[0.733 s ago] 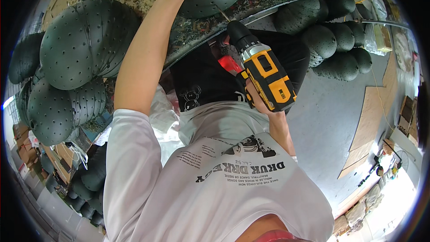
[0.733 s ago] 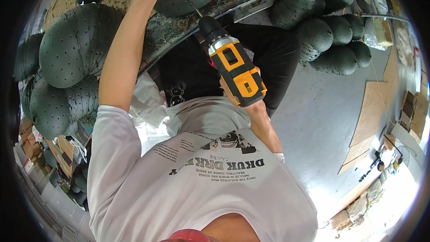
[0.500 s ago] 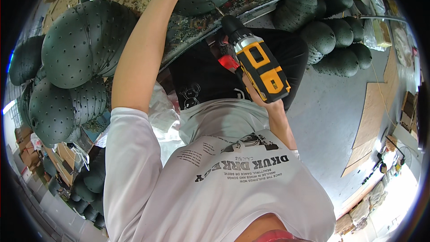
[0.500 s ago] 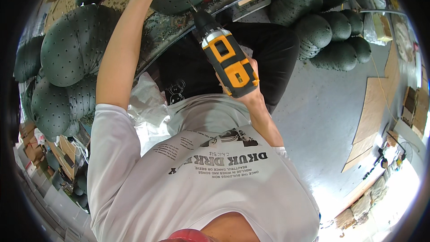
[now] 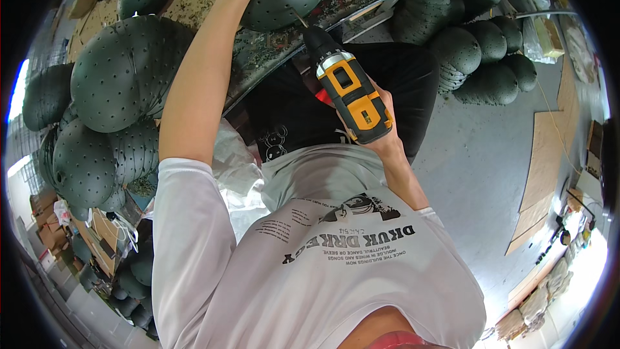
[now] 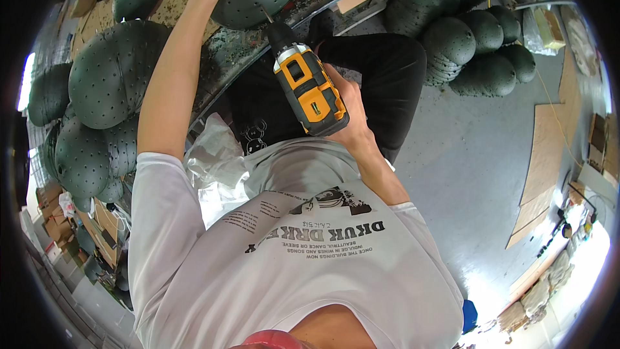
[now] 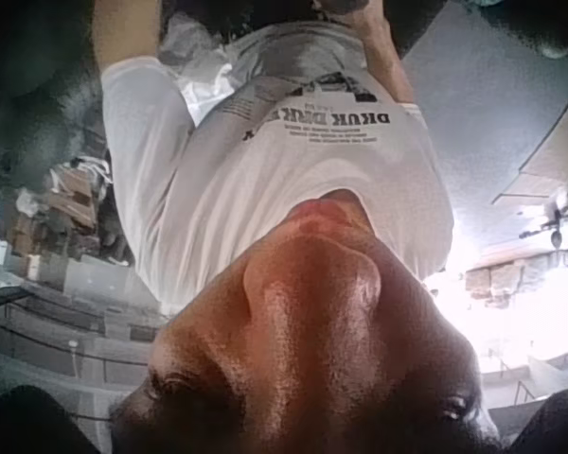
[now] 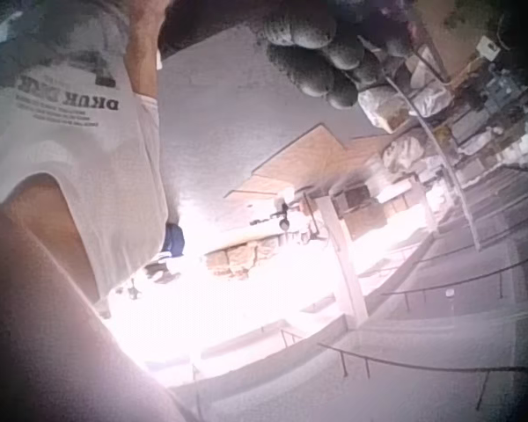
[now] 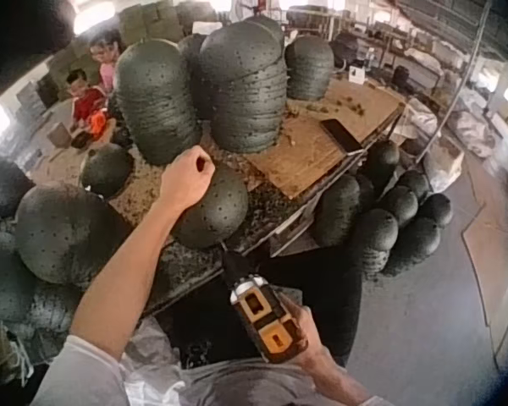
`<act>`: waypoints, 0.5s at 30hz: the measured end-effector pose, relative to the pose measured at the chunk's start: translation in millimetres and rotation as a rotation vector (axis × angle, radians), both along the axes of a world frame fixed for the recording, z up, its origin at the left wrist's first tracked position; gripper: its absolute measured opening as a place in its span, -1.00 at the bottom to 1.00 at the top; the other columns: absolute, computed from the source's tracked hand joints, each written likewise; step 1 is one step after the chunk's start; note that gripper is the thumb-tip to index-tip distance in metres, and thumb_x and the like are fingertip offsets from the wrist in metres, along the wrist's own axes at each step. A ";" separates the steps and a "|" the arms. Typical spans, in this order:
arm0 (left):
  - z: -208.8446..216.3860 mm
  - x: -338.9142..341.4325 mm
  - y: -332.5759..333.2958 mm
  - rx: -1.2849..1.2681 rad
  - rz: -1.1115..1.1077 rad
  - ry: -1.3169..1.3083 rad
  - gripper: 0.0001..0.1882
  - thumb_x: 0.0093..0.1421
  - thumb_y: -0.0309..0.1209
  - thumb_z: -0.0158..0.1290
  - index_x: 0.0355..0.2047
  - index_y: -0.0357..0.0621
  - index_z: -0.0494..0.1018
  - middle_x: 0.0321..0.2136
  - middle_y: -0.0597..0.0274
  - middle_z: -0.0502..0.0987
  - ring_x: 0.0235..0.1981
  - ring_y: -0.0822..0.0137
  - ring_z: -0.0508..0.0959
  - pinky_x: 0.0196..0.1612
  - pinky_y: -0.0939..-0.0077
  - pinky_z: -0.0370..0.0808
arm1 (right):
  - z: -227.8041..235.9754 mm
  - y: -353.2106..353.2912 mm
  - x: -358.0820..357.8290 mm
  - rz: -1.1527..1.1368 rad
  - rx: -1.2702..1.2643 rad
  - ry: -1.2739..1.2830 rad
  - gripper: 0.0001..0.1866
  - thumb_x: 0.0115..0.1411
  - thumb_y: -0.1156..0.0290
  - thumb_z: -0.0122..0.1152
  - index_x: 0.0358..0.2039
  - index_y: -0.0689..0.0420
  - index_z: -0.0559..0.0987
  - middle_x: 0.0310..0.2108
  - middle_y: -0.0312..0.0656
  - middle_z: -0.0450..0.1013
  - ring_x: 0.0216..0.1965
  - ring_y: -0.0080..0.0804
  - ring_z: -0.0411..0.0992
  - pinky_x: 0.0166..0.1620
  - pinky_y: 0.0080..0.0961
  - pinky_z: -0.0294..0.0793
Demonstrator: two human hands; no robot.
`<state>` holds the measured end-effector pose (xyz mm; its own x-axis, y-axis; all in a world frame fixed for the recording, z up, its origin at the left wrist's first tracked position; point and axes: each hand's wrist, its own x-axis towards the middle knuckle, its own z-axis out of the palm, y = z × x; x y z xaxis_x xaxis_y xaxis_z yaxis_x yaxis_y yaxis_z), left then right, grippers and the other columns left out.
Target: Using a power drill to create holes in green plastic dome-shaped manufacturing components.
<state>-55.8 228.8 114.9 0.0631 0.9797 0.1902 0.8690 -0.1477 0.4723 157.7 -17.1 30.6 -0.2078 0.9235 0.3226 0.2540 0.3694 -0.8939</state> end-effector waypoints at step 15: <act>-2.0 -0.5 4.0 0.010 -0.013 -0.010 -0.81 0.33 -0.28 0.06 -0.22 -0.15 0.47 -0.26 0.10 0.57 -0.26 0.10 0.57 -0.14 0.25 0.51 | 7.0 7.0 10.7 0.028 -0.040 -0.041 -0.62 -0.16 0.45 0.41 -0.32 0.30 0.50 -0.42 -0.06 0.40 -0.47 -0.04 0.46 -0.36 -0.38 0.45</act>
